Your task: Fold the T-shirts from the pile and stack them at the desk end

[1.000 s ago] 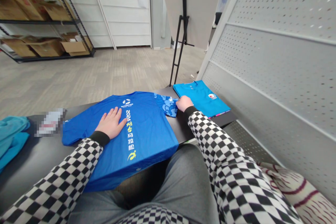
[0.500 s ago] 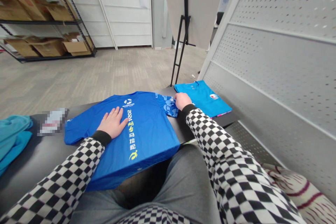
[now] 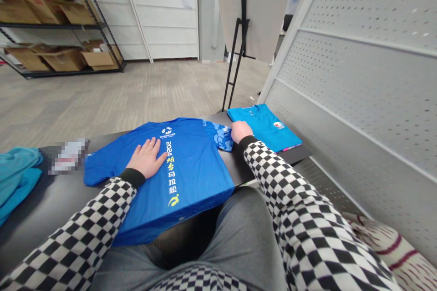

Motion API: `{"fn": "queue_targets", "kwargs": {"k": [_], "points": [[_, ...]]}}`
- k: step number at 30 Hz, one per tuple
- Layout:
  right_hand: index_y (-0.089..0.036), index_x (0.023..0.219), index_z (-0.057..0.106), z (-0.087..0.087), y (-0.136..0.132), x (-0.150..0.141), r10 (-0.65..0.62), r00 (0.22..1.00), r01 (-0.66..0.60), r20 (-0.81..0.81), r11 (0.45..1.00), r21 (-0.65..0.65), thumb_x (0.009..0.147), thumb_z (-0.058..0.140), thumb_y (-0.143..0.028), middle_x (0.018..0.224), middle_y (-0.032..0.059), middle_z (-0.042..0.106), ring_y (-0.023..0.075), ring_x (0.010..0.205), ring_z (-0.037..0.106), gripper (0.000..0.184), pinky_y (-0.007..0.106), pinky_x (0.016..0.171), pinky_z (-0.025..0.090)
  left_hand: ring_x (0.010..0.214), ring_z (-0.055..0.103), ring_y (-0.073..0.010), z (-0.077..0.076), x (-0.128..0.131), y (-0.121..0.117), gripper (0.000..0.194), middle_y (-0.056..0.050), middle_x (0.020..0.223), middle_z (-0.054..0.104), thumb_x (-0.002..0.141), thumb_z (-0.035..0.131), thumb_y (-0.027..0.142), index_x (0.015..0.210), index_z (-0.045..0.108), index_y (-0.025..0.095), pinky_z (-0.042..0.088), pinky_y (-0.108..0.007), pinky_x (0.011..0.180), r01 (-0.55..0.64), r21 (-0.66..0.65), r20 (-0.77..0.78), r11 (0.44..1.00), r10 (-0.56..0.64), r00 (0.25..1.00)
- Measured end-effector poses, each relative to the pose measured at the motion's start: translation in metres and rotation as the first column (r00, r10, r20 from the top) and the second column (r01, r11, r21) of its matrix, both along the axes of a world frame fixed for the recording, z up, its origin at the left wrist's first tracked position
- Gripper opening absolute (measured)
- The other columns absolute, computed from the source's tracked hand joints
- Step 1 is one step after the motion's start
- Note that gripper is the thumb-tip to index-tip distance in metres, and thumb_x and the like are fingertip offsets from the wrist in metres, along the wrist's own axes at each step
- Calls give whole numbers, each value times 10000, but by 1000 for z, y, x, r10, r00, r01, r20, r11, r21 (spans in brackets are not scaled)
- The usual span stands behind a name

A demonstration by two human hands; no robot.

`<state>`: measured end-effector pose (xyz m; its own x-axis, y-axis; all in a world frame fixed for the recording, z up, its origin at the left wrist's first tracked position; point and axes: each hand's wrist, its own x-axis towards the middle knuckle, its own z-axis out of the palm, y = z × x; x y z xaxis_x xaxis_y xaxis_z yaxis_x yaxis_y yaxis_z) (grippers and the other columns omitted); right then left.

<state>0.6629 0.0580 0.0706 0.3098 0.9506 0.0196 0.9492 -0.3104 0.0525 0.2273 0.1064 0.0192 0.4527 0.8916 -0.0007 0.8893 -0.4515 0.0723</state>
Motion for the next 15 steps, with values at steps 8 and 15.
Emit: {"fn": "queue_targets", "kwargs": {"k": [8, 15], "points": [[-157, 1240, 858, 2, 1, -16, 107, 994, -106, -1, 989, 105, 1091, 502, -187, 1301, 197, 794, 331, 1236, 704, 387, 391, 1090, 516, 1764, 259, -378, -2, 0, 1, 876, -166, 1898, 253, 1142, 276, 677, 1822, 346, 129, 250, -619, 1415, -3, 2, 13, 1000, 3, 1000], [-175, 1520, 719, -5, 19, -61, 365, 927, -350, -83, 924, 151, 1145, 470, -332, 1575, 167, 695, 312, 1456, 621, 477, 420, 1262, 447, 1762, 259, -390, -2, -1, 1, 890, -174, 1892, 270, 1138, 274, 683, 1824, 338, 120, 260, -625, 1408, -6, 6, 14, 1000, 6, 1000]]}}
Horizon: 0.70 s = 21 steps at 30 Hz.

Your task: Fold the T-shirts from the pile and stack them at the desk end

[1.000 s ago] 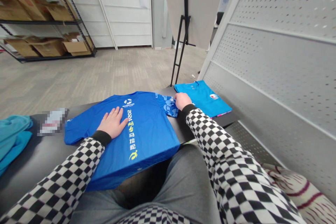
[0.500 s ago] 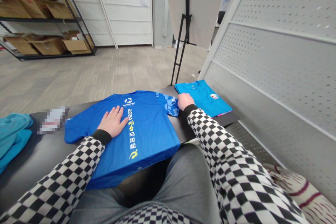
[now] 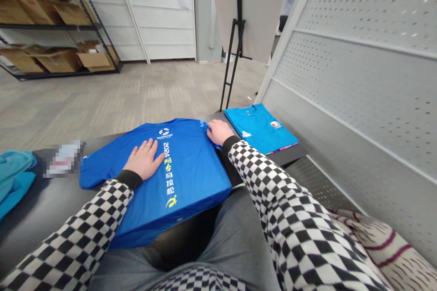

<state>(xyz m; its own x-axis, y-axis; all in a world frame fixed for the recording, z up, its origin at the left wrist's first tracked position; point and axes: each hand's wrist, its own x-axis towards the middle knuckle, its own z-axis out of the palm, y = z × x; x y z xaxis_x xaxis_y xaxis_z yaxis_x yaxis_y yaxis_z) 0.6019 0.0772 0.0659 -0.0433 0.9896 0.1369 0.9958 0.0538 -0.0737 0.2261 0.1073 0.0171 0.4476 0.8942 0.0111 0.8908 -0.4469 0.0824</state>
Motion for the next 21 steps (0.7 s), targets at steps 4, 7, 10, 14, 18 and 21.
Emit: {"fn": "queue_targets", "kwargs": {"k": [4, 7, 10, 14, 18, 21], "points": [[-165, 1729, 514, -13, 6, -16, 1, 999, -7, -50, 993, -118, 1158, 455, -551, 1826, 154, 446, 383, 1679, 409, 691, 553, 1371, 339, 1763, 260, -387, 2, 1, -2, 882, -170, 1894, 269, 1139, 272, 683, 1824, 341, 132, 247, -622, 1414, 2, -9, -2, 1000, -2, 1000], [-165, 1816, 360, -21, 8, -17, -18, 998, 5, -61, 979, -202, 1166, 368, -636, 1899, 143, 279, 409, 1750, 265, 802, 628, 1413, 220, 1763, 258, -385, 2, 2, -2, 870, -167, 1899, 253, 1141, 278, 673, 1823, 347, 137, 237, -626, 1417, 3, -3, 0, 1000, -3, 1000], [-175, 1840, 294, -22, 9, -14, -21, 998, 6, -57, 971, -239, 1157, 351, -674, 1916, 139, 210, 406, 1770, 203, 848, 621, 1427, 165, 1768, 241, -383, 0, 2, -1, 891, -172, 1901, 242, 1139, 264, 680, 1822, 337, 113, 229, -623, 1421, 4, -10, 1, 1000, -4, 1000], [-173, 1831, 317, -14, 10, -15, -21, 999, 7, -49, 963, -271, 1154, 377, -675, 1912, 149, 223, 415, 1767, 207, 845, 642, 1416, 184, 1770, 234, -386, -1, 2, 0, 894, -172, 1900, 245, 1136, 264, 685, 1819, 344, 113, 225, -629, 1421, 6, -22, 16, 1000, -5, 1000], [-175, 1616, 636, -1, 13, -27, 29, 1000, -30, -13, 989, -148, 1169, 454, -515, 1764, 171, 531, 375, 1643, 461, 590, 582, 1393, 264, 1771, 232, -383, 1, 2, -1, 896, -174, 1897, 255, 1134, 276, 680, 1823, 332, 110, 223, -632, 1420, 7, -25, 26, 1000, -6, 1000], [-203, 1358, 793, 2, 16, -40, 66, 998, -66, -4, 995, -81, 1156, 459, -340, 1480, 158, 757, 319, 1415, 659, 413, 482, 1293, 413, 1768, 244, -384, 3, 3, -3, 890, -181, 1894, 260, 1134, 284, 670, 1820, 336, 105, 221, -633, 1419, 2, -27, 23, 1000, -2, 1000]]}}
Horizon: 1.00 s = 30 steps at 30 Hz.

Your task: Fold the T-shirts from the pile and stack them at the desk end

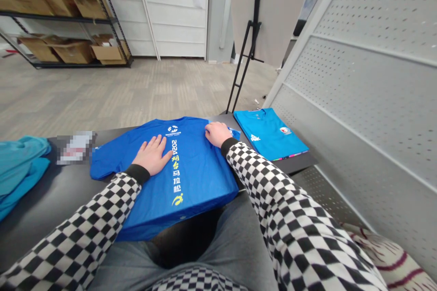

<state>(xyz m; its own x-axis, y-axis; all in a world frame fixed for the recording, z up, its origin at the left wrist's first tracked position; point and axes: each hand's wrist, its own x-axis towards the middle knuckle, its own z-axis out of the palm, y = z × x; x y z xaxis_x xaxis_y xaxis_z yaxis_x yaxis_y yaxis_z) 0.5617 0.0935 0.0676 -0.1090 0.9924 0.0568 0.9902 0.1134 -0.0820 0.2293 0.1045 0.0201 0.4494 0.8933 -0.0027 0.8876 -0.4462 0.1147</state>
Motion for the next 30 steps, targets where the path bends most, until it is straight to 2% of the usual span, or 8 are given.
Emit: {"fn": "queue_targets", "kwargs": {"k": [2, 4, 9, 14, 18, 24, 27, 30], "points": [[-217, 1297, 814, -4, 2, -8, 9, 1000, -9, -10, 1000, 12, 1139, 466, -302, 1418, 147, 782, 311, 1341, 693, 391, 456, 1227, 472, 1766, 250, -385, 1, 0, -1, 886, -180, 1894, 262, 1134, 288, 667, 1819, 341, 108, 221, -629, 1419, -5, 0, -2, 1000, 5, 1000], [-222, 1394, 782, -12, 2, -12, 12, 999, -11, -29, 1000, 27, 1139, 467, -324, 1534, 139, 729, 309, 1409, 660, 418, 463, 1250, 458, 1767, 249, -384, 1, 0, -1, 884, -176, 1895, 263, 1134, 293, 673, 1820, 341, 118, 222, -622, 1419, -8, 1, 1, 1000, 8, 1000], [-172, 1771, 455, -27, 5, -10, -29, 998, 26, -57, 998, -50, 1166, 394, -618, 1880, 158, 331, 356, 1733, 313, 754, 566, 1414, 218, 1769, 241, -383, 0, 1, 0, 886, -178, 1894, 264, 1135, 299, 680, 1820, 340, 119, 214, -628, 1420, -4, -3, 4, 1000, 4, 1000], [-196, 1845, 282, -23, 10, -6, -31, 999, 22, -44, 983, -180, 1155, 316, -719, 1926, 129, 175, 365, 1784, 164, 867, 588, 1432, 143, 1771, 238, -375, -1, 1, 1, 889, -176, 1895, 261, 1134, 290, 684, 1814, 356, 115, 205, -624, 1423, -12, -3, 16, 1000, 12, 1000], [-170, 1775, 428, -12, 15, -14, -29, 999, 26, -22, 990, -138, 1160, 368, -680, 1907, 161, 251, 401, 1760, 233, 802, 636, 1411, 184, 1772, 237, -371, 0, 1, 0, 882, -173, 1894, 267, 1132, 307, 679, 1820, 345, 128, 207, -621, 1422, -11, -8, 30, 1000, 11, 1000], [-207, 1394, 748, 1, 26, -50, 65, 997, -61, -34, 993, 102, 1133, 481, -339, 1531, 153, 716, 322, 1412, 639, 396, 500, 1280, 418, 1774, 231, -367, 5, 3, -3, 869, -174, 1892, 270, 1134, 317, 661, 1819, 347, 126, 189, -617, 1427, -17, -16, 41, 1000, 17, 999], [-220, 1333, 770, -4, 32, -63, 25, 999, -22, -38, 997, 80, 1106, 501, -302, 1453, 155, 746, 336, 1345, 666, 361, 500, 1203, 479, 1773, 235, -368, 6, 3, -4, 857, -165, 1893, 273, 1135, 326, 658, 1816, 358, 139, 188, -617, 1427, -17, -15, 48, 1000, 17, 999], [-215, 1480, 715, -17, 37, -64, -6, 998, 9, -66, 999, 43, 1137, 477, -401, 1624, 160, 653, 349, 1488, 590, 457, 543, 1281, 420, 1775, 225, -372, 6, 3, -5, 867, -165, 1897, 257, 1136, 321, 659, 1816, 353, 122, 190, -621, 1428, -14, -21, 50, 1000, 15, 999]]}}
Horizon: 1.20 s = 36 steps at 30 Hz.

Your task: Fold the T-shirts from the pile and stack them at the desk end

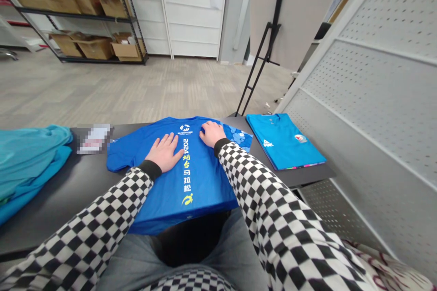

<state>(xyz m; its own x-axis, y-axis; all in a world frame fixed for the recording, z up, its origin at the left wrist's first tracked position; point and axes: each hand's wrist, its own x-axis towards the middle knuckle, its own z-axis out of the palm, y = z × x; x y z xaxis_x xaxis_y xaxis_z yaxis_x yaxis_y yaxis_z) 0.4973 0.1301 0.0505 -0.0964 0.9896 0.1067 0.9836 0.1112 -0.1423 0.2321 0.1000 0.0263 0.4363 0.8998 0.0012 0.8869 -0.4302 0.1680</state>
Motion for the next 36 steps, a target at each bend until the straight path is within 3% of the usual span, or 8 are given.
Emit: {"fn": "queue_targets", "kwargs": {"k": [4, 7, 24, 29, 32, 34, 36], "points": [[-205, 1762, 463, -14, 4, 6, -26, 999, 23, -35, 996, -91, 1160, 404, -594, 1877, 129, 351, 378, 1734, 297, 720, 624, 1406, 206, 1776, 218, -378, 0, 0, 0, 873, -173, 1896, 255, 1133, 338, 649, 1814, 350, 103, 179, -617, 1432, 0, -4, 0, 1000, 0, 1000], [-211, 1819, 361, -17, 6, 8, -37, 999, 33, -26, 991, -133, 1153, 348, -676, 1911, 115, 254, 381, 1768, 210, 812, 633, 1421, 139, 1776, 219, -377, 1, 1, -1, 863, -162, 1898, 256, 1130, 351, 649, 1817, 352, 126, 177, -611, 1434, 0, -10, 4, 1000, 0, 1000], [-222, 1828, 346, -19, 7, 6, -28, 999, 22, -41, 991, -134, 1143, 319, -689, 1915, 110, 229, 365, 1774, 204, 829, 630, 1425, 125, 1784, 185, -375, 1, 2, -8, 872, -174, 1907, 203, 1145, 322, 651, 1834, 295, 118, 163, -633, 1435, -8, -32, -30, 999, 7, 1000], [-201, 1830, 338, -19, 6, 6, -33, 999, 30, -17, 990, -135, 1143, 294, -684, 1914, 116, 228, 364, 1770, 218, 841, 634, 1421, 148, 1792, 118, -382, 15, 1, 0, 921, -183, 1907, 144, 1121, 405, 688, 1835, 286, 118, 120, -638, 1439, 6, -169, 15, 986, -3, 1000], [-207, 1831, 337, -20, 9, 7, -40, 999, 40, 10, 989, -139, 1140, 289, -676, 1913, 106, 235, 363, 1768, 229, 836, 636, 1418, 167, 1771, 240, -338, 31, -15, 15, 912, -164, 1883, 252, 1100, 487, 677, 1825, 333, 144, 234, -531, 1438, 43, -273, 187, 961, 9, 982], [-211, 1828, 347, -23, 11, 8, -35, 999, 37, 21, 991, -132, 1137, 283, -683, 1911, 104, 245, 364, 1764, 237, 839, 635, 1414, 186, 1685, 453, -271, 41, -38, 24, 791, -113, 1818, 451, 1100, 527, 600, 1776, 462, 194, 373, -389, 1381, -16, -199, 332, 980, 83, 940], [-209, 1823, 356, -25, 12, 9, -29, 999, 32, 22, 992, -120, 1134, 272, -690, 1909, 106, 258, 369, 1761, 245, 844, 643, 1411, 194, 1514, 649, -229, 49, -70, 29, 624, -73, 1668, 660, 1091, 554, 487, 1650, 638, 223, 488, -307, 1279, -171, -85, 403, 982, 190, 895]]}}
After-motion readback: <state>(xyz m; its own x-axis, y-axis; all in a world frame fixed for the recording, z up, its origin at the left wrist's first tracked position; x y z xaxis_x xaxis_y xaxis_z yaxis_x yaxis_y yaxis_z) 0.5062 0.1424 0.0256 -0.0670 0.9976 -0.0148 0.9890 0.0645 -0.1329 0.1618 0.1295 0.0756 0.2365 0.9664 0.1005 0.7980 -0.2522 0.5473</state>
